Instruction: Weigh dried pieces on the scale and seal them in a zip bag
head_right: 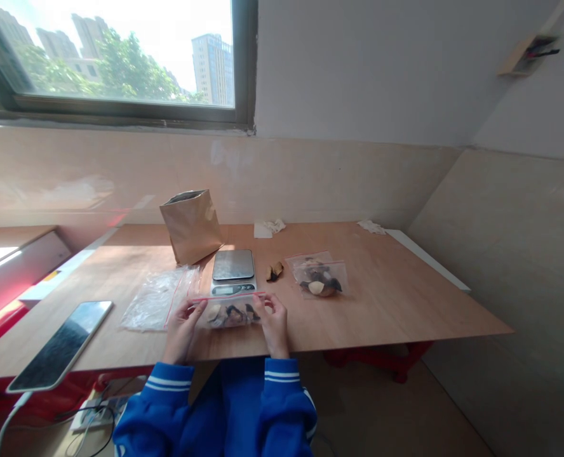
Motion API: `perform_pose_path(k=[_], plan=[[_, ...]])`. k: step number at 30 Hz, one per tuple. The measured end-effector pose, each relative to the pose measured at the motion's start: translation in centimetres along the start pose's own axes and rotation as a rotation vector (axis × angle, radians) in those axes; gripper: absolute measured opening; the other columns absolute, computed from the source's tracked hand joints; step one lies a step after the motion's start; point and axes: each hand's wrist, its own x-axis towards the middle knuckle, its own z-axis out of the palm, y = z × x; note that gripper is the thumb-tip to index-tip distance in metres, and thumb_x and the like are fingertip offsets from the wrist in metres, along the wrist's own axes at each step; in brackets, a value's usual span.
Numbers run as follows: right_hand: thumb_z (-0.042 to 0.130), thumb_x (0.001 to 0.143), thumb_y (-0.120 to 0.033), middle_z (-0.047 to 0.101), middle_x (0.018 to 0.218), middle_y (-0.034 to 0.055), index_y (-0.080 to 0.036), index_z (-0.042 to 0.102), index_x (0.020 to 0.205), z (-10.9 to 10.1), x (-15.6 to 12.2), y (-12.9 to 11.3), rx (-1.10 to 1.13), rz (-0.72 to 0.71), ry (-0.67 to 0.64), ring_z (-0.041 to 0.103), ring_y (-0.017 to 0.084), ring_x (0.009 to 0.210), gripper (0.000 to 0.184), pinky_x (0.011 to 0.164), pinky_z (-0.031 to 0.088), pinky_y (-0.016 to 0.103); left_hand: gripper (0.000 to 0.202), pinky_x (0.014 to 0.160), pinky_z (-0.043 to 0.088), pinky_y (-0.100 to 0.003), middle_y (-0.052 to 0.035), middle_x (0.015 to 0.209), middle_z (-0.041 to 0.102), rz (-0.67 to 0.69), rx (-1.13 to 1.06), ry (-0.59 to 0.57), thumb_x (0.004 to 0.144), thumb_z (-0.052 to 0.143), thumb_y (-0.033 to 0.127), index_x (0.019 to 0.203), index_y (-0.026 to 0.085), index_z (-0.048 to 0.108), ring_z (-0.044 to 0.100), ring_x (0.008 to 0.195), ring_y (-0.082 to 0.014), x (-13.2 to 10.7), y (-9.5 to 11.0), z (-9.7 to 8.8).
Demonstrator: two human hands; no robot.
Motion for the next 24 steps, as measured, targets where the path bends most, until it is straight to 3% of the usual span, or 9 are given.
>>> perform_pose_path(k=[4, 7, 13, 16, 24], plan=[[0.069, 0.068, -0.048, 0.067, 0.078, 0.0047, -0.013, 0.067, 0.084, 0.2, 0.1, 0.3, -0.018, -0.02, 0.049, 0.059, 0.016, 0.072, 0.039, 0.066, 0.048, 0.027, 0.027, 0.076, 0.046, -0.032, -0.0037, 0.079, 0.068, 0.017, 0.1, 0.073, 0.072, 0.067, 0.043, 0.08, 0.018, 0.07, 0.06, 0.078, -0.0193, 0.0, 0.4, -0.2], [0.068, 0.069, -0.048, 0.068, 0.079, 0.0051, -0.014, 0.066, 0.086, 0.4, -0.2, 0.0, 0.035, -0.008, -0.004, 0.062, 0.017, 0.074, 0.039, 0.067, 0.049, 0.027, 0.028, 0.075, 0.046, -0.03, -0.0025, 0.076, 0.067, -0.004, 0.083, 0.104, 0.07, 0.069, 0.044, 0.078, 0.018, 0.069, 0.06, 0.076, -0.0185, -0.1, 0.8, -0.2], [0.059, 0.078, -0.049, 0.071, 0.099, 0.0073, -0.018, 0.064, 0.104, 0.8, -0.8, -1.1, 0.17, 0.048, -0.223, 0.066, 0.021, 0.093, 0.041, 0.08, 0.052, 0.032, 0.029, 0.079, 0.047, -0.029, -0.0028, 0.082, 0.068, -0.083, -0.096, -0.042, 0.074, 0.065, 0.044, 0.086, 0.017, 0.067, 0.062, 0.083, -0.0186, -0.3, 0.4, -0.2], [0.056, 0.082, -0.048, 0.068, 0.11, 0.0082, -0.018, 0.064, 0.11, 0.9, -1.0, -1.2, 0.151, 0.016, -0.257, 0.062, 0.022, 0.104, 0.042, 0.09, 0.049, 0.035, 0.03, 0.083, 0.047, -0.03, -0.0042, 0.087, 0.069, -0.086, -0.121, -0.055, 0.076, 0.064, 0.043, 0.089, 0.016, 0.067, 0.062, 0.089, -0.0192, -0.4, 0.0, -0.1], [0.065, 0.076, -0.043, 0.073, 0.09, 0.0091, -0.014, 0.069, 0.089, 1.0, -0.7, -0.8, 0.057, 0.01, -0.184, 0.066, 0.023, 0.089, 0.032, 0.086, 0.05, 0.037, 0.031, 0.081, 0.049, -0.032, -0.0061, 0.09, 0.071, -0.121, -0.093, -0.04, 0.071, 0.07, 0.04, 0.089, 0.015, 0.068, 0.064, 0.087, -0.0202, -0.6, 0.1, 0.3]])
